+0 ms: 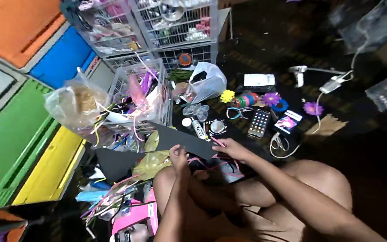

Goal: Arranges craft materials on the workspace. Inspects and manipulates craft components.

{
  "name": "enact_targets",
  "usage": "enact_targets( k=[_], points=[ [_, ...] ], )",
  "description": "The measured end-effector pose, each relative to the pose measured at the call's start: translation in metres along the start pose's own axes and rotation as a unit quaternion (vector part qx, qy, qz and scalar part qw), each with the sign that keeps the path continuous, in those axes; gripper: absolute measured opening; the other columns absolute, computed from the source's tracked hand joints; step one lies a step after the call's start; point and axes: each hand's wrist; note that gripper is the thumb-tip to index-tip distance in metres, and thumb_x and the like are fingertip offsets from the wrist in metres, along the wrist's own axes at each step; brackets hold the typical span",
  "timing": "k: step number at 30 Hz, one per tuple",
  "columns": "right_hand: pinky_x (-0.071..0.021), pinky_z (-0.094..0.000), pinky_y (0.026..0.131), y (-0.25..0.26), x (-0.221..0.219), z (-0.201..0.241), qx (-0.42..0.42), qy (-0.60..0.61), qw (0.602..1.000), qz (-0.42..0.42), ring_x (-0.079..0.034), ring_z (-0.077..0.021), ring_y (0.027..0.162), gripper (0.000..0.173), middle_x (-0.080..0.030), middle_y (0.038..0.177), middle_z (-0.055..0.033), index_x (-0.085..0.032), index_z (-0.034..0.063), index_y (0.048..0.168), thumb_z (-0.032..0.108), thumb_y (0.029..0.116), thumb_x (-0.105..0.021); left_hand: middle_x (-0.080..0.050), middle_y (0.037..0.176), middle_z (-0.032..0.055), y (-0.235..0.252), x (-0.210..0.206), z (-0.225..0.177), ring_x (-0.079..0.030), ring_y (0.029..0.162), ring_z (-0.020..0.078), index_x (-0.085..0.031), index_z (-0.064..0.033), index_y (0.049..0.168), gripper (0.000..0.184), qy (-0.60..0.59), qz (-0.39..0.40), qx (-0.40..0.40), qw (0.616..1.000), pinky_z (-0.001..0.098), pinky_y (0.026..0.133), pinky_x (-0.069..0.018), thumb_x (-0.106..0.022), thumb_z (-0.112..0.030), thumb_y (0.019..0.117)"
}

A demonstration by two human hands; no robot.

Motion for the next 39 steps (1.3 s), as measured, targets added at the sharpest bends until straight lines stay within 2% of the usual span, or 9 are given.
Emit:
enact_targets(
  k=[3, 6, 9, 13, 22, 28, 31, 36, 39],
  points=[
    [-0.0501, -0.0233, 0.062, 0.005, -0.012, -0.005, -0.012, 0.05, 0.998, 0.032, -0.062, -0.0053, 0.069, 0.024, -0.068, 0.089, -0.0032, -0.063, 0.0007, 0.116, 0.021, 0.105, -0.057, -0.057, 0.088, 0.0122, 0.005, 0.001, 0.001, -0.06, 0.066, 0.0127, -0.045, 0.0065, 0.121, 0.03, -0.072, -0.086, 0.047, 0.993, 0.0272, 0.062, -0.0557, -0.06, -0.013, 0.1035],
    [-0.0462, -0.0227, 0.053, 0.006, -0.019, 0.003, -0.041, 0.051, 0.996, 0.055, -0.057, -0.0056, 0.058, 0.022, -0.065, 0.078, -0.0019, -0.062, 0.0006, 0.112, 0.021, 0.1054, -0.056, -0.065, 0.103, 0.0135, 0.012, 0.007, -0.007, -0.066, 0.086, 0.0174, -0.053, 0.0003, 0.128, 0.041, -0.13, -0.02, 0.096, 0.987, 0.0339, 0.076, -0.0568, -0.046, -0.036, 0.1092],
    [-0.0539, -0.0327, 0.065, 0.007, -0.023, -0.004, -0.015, -0.047, 0.997, 0.052, -0.062, -0.0131, 0.066, 0.027, -0.067, 0.083, -0.009, -0.065, -0.0035, 0.11, 0.022, 0.1045, -0.058, -0.063, 0.123, 0.0179, 0.014, 0.003, 0.0, -0.066, 0.106, 0.0242, -0.043, 0.0009, 0.143, 0.041, -0.124, 0.056, 0.119, 0.984, 0.0441, 0.091, -0.0564, -0.05, -0.021, 0.1078],
    [-0.0559, -0.0448, 0.08, -0.006, -0.03, 0.007, 0.031, -0.137, 0.99, 0.033, -0.066, -0.0247, 0.081, 0.033, -0.068, 0.094, -0.0187, -0.064, -0.0051, 0.12, 0.023, 0.1047, -0.058, -0.063, 0.118, 0.0214, 0.018, -0.009, 0.011, -0.066, 0.1, 0.0234, -0.046, 0.0068, 0.137, 0.041, -0.058, -0.004, 0.075, 0.996, 0.0406, 0.088, -0.0567, -0.061, -0.003, 0.1001],
    [-0.0561, -0.0411, 0.072, -0.002, -0.029, 0.01, -0.024, -0.105, 0.994, 0.019, -0.064, -0.0204, 0.071, 0.034, -0.067, 0.085, -0.0143, -0.062, -0.0041, 0.121, 0.026, 0.1068, -0.055, -0.066, 0.113, 0.0178, 0.015, -0.012, -0.003, -0.069, 0.098, 0.0237, -0.042, 0.0017, 0.139, 0.037, -0.171, 0.027, 0.1, 0.98, 0.0422, 0.087, -0.0586, -0.053, -0.006, 0.1047],
    [-0.0572, -0.0423, 0.079, -0.012, -0.002, 0.035, 0.088, -0.162, 0.983, 0.011, -0.068, -0.0207, 0.08, 0.035, -0.071, 0.095, -0.0145, -0.066, -0.0005, 0.124, 0.027, 0.1073, -0.053, -0.066, 0.113, 0.0147, 0.021, 0.008, -0.03, -0.068, 0.097, 0.0215, -0.045, -0.0015, 0.137, 0.033, -0.195, 0.024, 0.098, 0.976, 0.0414, 0.085, -0.0587, -0.049, -0.014, 0.1066],
    [-0.0515, -0.0318, 0.063, -0.031, 0.041, 0.051, 0.106, -0.134, 0.982, -0.083, -0.056, -0.0098, 0.062, 0.038, -0.062, 0.074, -0.0029, -0.067, 0.0019, 0.125, 0.029, 0.1091, -0.045, -0.07, 0.104, 0.0091, 0.022, 0.041, -0.048, -0.071, 0.091, 0.0191, -0.054, -0.0072, 0.125, 0.023, -0.279, 0.044, 0.065, 0.957, 0.0386, 0.079, -0.0613, -0.042, -0.018, 0.1082],
    [-0.0457, -0.0212, 0.053, -0.069, 0.114, 0.049, 0.121, -0.068, 0.966, -0.217, -0.049, -0.0002, 0.056, 0.067, -0.055, 0.071, 0.0092, -0.06, 0.0092, 0.131, 0.056, 0.1079, -0.019, -0.072, 0.09, 0.0065, 0.033, 0.09, -0.044, -0.073, 0.08, 0.0151, -0.058, -0.0084, 0.114, 0.032, -0.374, 0.01, -0.028, 0.927, 0.0345, 0.068, -0.0635, -0.03, -0.025, 0.1111],
    [-0.0413, -0.0162, 0.047, -0.086, 0.139, 0.043, 0.074, 0.01, 0.964, -0.255, -0.045, 0.0016, 0.05, 0.051, -0.051, 0.066, 0.012, -0.063, 0.0155, 0.126, 0.048, 0.1094, -0.028, -0.067, 0.078, 0.0069, 0.041, 0.099, -0.037, -0.069, 0.066, 0.0166, -0.057, -0.0077, 0.105, 0.04, -0.451, 0.005, -0.008, 0.892, 0.033, 0.057, -0.0601, -0.026, -0.034, 0.1095]
  ],
)
Point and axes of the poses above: each hand's wrist, its own y-axis towards the middle knuckle, its own x-axis out of the back of the hand, z = x × y
